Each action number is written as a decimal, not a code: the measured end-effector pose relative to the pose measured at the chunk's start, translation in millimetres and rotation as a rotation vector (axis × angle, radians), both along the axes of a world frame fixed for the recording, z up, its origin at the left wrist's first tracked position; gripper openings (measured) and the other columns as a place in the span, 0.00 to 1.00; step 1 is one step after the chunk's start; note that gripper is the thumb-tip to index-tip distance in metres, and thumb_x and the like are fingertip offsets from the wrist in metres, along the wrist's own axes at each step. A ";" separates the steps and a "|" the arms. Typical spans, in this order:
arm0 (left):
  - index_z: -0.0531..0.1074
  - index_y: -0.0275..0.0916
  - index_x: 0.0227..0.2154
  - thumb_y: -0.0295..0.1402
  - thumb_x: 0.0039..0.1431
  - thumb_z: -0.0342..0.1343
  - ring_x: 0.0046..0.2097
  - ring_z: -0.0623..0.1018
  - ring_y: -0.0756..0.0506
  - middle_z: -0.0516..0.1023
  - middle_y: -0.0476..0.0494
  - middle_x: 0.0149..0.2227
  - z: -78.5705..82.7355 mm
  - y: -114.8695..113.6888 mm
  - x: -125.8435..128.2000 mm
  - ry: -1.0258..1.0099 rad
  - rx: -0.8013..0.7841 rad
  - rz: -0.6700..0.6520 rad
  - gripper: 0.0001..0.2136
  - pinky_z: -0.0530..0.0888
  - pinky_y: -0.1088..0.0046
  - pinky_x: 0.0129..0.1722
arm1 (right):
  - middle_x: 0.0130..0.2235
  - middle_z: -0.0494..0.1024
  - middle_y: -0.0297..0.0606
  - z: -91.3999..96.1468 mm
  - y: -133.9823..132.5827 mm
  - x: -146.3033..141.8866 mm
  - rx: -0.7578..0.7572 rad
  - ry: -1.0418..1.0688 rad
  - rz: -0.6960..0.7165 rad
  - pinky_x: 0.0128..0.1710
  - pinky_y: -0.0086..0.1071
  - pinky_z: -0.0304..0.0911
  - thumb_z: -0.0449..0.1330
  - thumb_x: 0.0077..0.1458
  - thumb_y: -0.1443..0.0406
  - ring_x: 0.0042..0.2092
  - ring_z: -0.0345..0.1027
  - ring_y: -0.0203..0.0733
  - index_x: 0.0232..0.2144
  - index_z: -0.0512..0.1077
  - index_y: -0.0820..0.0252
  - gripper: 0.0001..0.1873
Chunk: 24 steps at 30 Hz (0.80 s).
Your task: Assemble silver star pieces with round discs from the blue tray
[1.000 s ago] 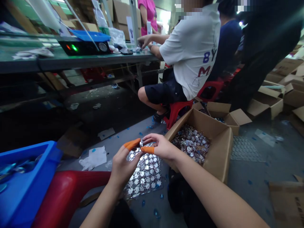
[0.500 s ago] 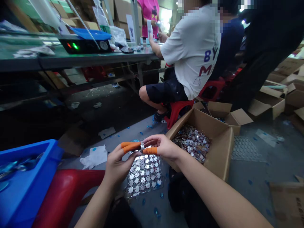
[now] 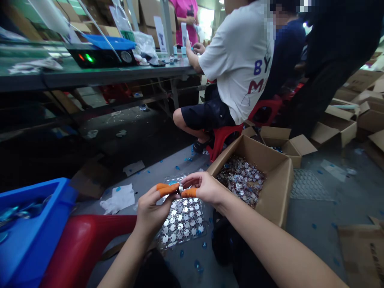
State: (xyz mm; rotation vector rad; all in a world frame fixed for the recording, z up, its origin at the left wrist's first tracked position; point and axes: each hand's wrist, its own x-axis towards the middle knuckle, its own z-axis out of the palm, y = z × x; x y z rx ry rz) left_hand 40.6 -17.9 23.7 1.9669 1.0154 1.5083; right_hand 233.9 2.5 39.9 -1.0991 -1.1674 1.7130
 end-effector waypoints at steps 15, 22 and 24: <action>0.80 0.43 0.44 0.31 0.56 0.68 0.42 0.80 0.43 0.81 0.44 0.41 21.8 3.9 -9.5 -0.225 -0.112 0.104 0.12 0.77 0.65 0.45 | 0.35 0.78 0.32 1.0 13.7 4.3 -0.160 0.451 0.183 0.24 0.20 0.61 0.80 0.37 0.62 0.27 0.69 0.28 0.41 0.74 0.57 0.28; 0.79 0.44 0.48 0.30 0.59 0.65 0.42 0.78 0.46 0.78 0.44 0.43 23.0 4.0 -14.0 -0.292 -0.138 0.030 0.14 0.74 0.68 0.46 | 0.40 0.79 0.35 -3.9 13.8 0.1 -0.168 0.590 0.215 0.27 0.21 0.63 0.78 0.40 0.64 0.28 0.67 0.28 0.42 0.70 0.55 0.29; 0.77 0.45 0.50 0.31 0.58 0.66 0.43 0.77 0.46 0.76 0.44 0.43 26.3 0.5 -14.2 -0.218 -0.122 0.021 0.17 0.74 0.68 0.45 | 0.40 0.78 0.35 -5.4 14.3 -2.6 -0.181 0.561 0.207 0.29 0.21 0.64 0.78 0.42 0.64 0.29 0.68 0.28 0.42 0.70 0.56 0.27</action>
